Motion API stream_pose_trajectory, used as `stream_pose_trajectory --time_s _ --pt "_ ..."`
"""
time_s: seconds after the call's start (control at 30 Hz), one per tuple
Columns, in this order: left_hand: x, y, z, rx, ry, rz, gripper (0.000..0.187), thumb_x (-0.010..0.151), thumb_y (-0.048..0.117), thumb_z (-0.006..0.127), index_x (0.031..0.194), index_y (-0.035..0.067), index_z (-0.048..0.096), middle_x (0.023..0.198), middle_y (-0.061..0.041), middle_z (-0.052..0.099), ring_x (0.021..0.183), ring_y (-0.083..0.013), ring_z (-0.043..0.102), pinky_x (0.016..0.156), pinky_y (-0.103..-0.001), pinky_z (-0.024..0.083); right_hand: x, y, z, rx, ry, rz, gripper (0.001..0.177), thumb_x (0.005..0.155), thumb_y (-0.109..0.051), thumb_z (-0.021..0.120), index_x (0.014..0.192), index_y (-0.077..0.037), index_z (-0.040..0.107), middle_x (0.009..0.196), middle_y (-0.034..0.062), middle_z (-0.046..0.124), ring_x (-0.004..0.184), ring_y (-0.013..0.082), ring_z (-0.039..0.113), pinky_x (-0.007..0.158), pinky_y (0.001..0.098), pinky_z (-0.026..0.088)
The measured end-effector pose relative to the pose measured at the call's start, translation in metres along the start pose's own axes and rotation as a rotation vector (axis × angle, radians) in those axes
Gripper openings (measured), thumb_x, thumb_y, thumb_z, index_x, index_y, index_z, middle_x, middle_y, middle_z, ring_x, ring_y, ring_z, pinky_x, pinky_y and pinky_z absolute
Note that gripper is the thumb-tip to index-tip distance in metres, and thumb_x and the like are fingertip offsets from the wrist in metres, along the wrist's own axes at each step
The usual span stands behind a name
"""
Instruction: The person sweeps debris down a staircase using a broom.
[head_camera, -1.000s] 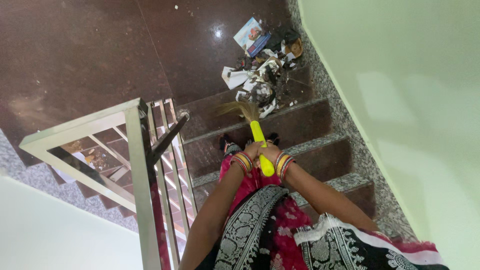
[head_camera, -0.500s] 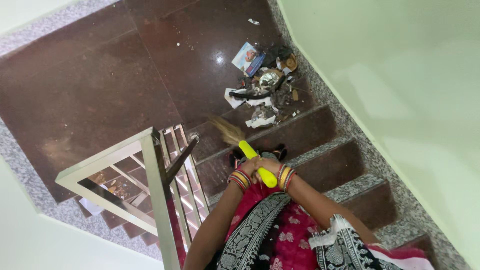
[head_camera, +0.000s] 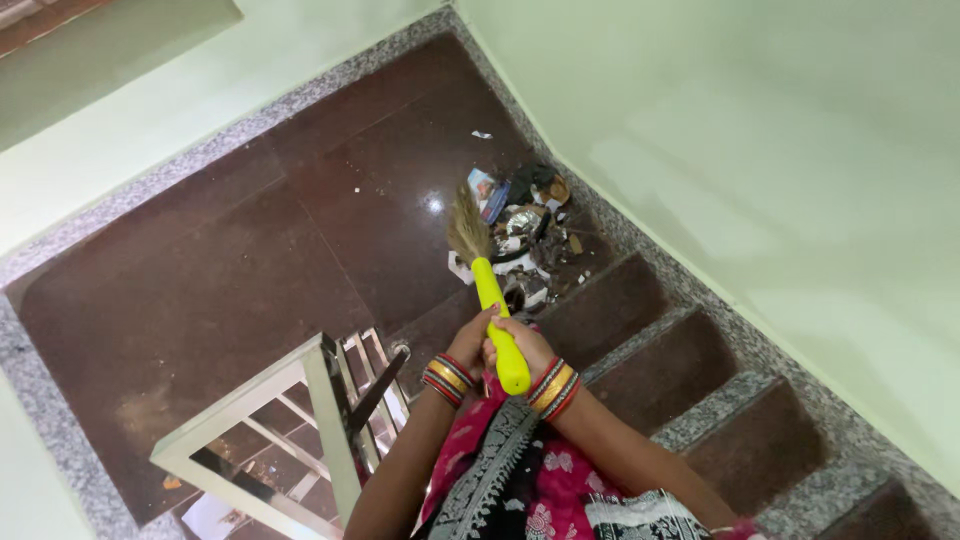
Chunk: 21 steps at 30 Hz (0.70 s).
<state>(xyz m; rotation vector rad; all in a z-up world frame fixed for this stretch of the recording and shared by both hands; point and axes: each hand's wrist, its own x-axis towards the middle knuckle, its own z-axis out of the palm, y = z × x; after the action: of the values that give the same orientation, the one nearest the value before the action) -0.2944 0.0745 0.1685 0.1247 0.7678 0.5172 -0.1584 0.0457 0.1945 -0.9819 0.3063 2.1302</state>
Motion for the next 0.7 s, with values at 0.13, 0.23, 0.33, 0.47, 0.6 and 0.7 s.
stream_pose_trajectory --time_s 0.13,0.23,0.33,0.47,0.6,0.7 --pt "0.026 0.049 0.008 0.141 0.129 -0.035 0.038 0.094 0.046 0.066 0.1 0.008 0.062 0.073 -0.006 0.065 0.057 -0.0157 0.063 0.051 -0.029 0.054 0.007 -0.009 0.024 0.043 -0.046 -0.093 0.028 0.1 -0.034 0.057 0.1 -0.006 0.054 0.072 0.01 0.06 0.059 0.0205 0.059 0.054 0.0298 0.053" --pt "0.046 0.064 -0.002 0.191 0.097 -0.039 0.037 0.094 0.043 0.066 0.103 0.007 0.062 0.076 -0.006 0.066 0.061 -0.0159 0.065 0.055 -0.029 0.056 0.031 -0.025 0.027 0.054 -0.094 -0.189 0.024 0.103 -0.031 0.055 0.098 -0.007 0.052 0.073 0.0107 0.06 0.061 0.0195 0.059 0.055 0.0304 0.053" --pt "0.082 0.071 -0.008 0.26 -0.018 -0.1 0.04 0.094 0.047 0.065 0.1 0.008 0.061 0.072 -0.004 0.064 0.054 -0.014 0.062 0.048 -0.028 0.052 0.053 -0.043 0.007 0.166 -0.094 -0.13 0.021 0.104 -0.029 0.055 0.099 -0.008 0.054 0.076 0.0093 0.061 0.062 0.0188 0.059 0.056 0.0298 0.053" --pt "0.136 0.11 0.001 0.355 -0.119 -0.32 0.042 0.098 0.053 0.065 0.096 0.011 0.058 0.066 0.003 0.059 0.045 -0.0086 0.056 0.041 -0.02 0.046 0.075 -0.087 -0.003 0.315 -0.262 -0.162 0.021 0.1 -0.023 0.06 0.096 -0.003 0.055 0.077 0.0091 0.061 0.064 0.0191 0.062 0.061 0.029 0.056" --pt "0.162 0.141 0.015 0.495 -0.128 -0.348 0.039 0.095 0.05 0.06 0.101 0.012 0.059 0.069 0.002 0.063 0.05 -0.0082 0.059 0.043 -0.02 0.046 0.078 -0.113 0.013 0.52 -0.191 -0.249 0.012 0.095 -0.016 0.063 0.1 -0.006 0.059 0.079 0.0064 0.063 0.069 0.0171 0.065 0.063 0.0265 0.059" --pt "0.184 0.17 0.023 0.551 -0.164 -0.453 0.047 0.097 0.057 0.062 0.1 0.01 0.061 0.068 0.003 0.06 0.047 -0.0073 0.056 0.04 -0.018 0.044 0.085 -0.13 0.034 0.617 -0.208 -0.283 0.015 0.095 -0.017 0.062 0.103 -0.006 0.06 0.081 0.0067 0.064 0.071 0.0176 0.065 0.063 0.0272 0.059"
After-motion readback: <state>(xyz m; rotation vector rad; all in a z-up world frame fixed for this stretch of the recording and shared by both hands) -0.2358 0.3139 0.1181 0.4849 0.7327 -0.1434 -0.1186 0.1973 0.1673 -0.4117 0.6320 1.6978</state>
